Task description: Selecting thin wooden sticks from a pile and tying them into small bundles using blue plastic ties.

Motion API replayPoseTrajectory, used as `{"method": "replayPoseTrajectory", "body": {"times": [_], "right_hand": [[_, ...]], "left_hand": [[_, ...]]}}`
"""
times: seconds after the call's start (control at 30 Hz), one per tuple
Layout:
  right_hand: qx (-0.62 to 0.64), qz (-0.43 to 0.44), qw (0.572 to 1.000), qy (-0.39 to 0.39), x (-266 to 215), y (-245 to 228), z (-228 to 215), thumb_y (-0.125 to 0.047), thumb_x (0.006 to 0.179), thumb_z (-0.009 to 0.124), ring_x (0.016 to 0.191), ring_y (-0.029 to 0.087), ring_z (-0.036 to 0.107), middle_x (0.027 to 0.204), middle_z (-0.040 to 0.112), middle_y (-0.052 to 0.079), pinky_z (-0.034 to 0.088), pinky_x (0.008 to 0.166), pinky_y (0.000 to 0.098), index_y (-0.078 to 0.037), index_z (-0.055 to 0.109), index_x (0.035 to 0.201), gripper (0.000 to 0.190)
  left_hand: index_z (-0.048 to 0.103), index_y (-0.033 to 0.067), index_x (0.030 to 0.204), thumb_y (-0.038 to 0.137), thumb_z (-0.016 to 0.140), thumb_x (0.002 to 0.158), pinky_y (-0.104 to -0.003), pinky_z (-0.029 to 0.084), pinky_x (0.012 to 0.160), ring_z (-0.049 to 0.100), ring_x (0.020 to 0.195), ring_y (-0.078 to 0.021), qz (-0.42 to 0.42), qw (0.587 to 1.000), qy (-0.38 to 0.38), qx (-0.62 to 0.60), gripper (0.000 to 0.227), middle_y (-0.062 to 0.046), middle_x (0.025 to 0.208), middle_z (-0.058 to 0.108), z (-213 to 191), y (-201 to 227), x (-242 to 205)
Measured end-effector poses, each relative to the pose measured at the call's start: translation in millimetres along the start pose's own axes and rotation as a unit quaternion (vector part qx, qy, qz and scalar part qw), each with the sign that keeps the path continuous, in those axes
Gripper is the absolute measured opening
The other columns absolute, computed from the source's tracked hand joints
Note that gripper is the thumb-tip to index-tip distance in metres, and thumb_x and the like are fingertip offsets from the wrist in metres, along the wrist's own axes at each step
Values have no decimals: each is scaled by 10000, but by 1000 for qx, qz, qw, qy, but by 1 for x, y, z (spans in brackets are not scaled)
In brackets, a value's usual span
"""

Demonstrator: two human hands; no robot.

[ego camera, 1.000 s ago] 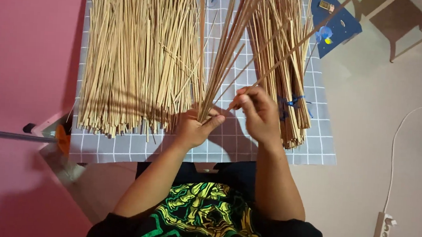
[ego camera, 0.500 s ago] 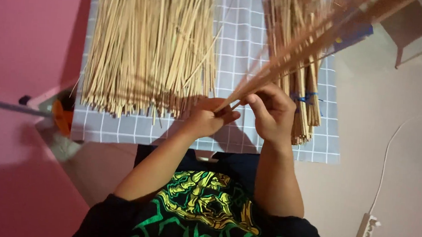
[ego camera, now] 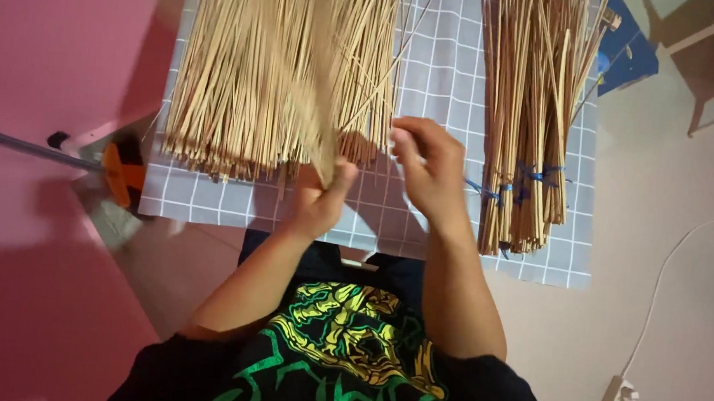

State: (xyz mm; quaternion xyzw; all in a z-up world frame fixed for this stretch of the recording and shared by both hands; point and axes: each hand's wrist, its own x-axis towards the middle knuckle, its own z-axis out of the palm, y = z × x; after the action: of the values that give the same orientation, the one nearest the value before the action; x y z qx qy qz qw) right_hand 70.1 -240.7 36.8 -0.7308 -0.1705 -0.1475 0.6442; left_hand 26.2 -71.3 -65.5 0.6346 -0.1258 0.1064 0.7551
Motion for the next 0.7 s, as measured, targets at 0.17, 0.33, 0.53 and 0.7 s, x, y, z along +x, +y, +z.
{"method": "replayPoseTrajectory", "body": {"times": [0.17,0.33,0.53,0.7], "right_hand": [[-390,77,892,-212,49,-1,55,-343,994,603,818,518,704,783,725,245,536,750,641,-5,738,882,381],[-434,144,854,-247,78,23,95,-367,935,674,757,460,752,701,715,216,597,691,545,-5,784,813,398],[-319,156,912,-204,74,56,87,-257,901,671,804,504,735,736,729,236,572,705,567,-11,792,856,278],[-183,200,956,-114,71,55,64,-234,927,567,686,364,719,639,671,172,543,692,461,-31,758,798,307]], "left_hand": [[467,132,580,249,570,1070,-256,424,611,436,510,-94,20,994,37,103,514,21,493,459,-17,23,-5],[431,140,575,239,548,1076,-276,410,587,393,504,-109,32,992,37,119,524,22,491,417,-24,-3,-11],[421,139,547,254,516,1076,-274,381,542,390,453,-111,36,993,40,101,550,18,450,420,-23,18,-5],[448,129,554,247,508,1058,-292,386,520,409,429,-139,38,992,35,116,520,-12,440,412,-24,24,-5]]}}
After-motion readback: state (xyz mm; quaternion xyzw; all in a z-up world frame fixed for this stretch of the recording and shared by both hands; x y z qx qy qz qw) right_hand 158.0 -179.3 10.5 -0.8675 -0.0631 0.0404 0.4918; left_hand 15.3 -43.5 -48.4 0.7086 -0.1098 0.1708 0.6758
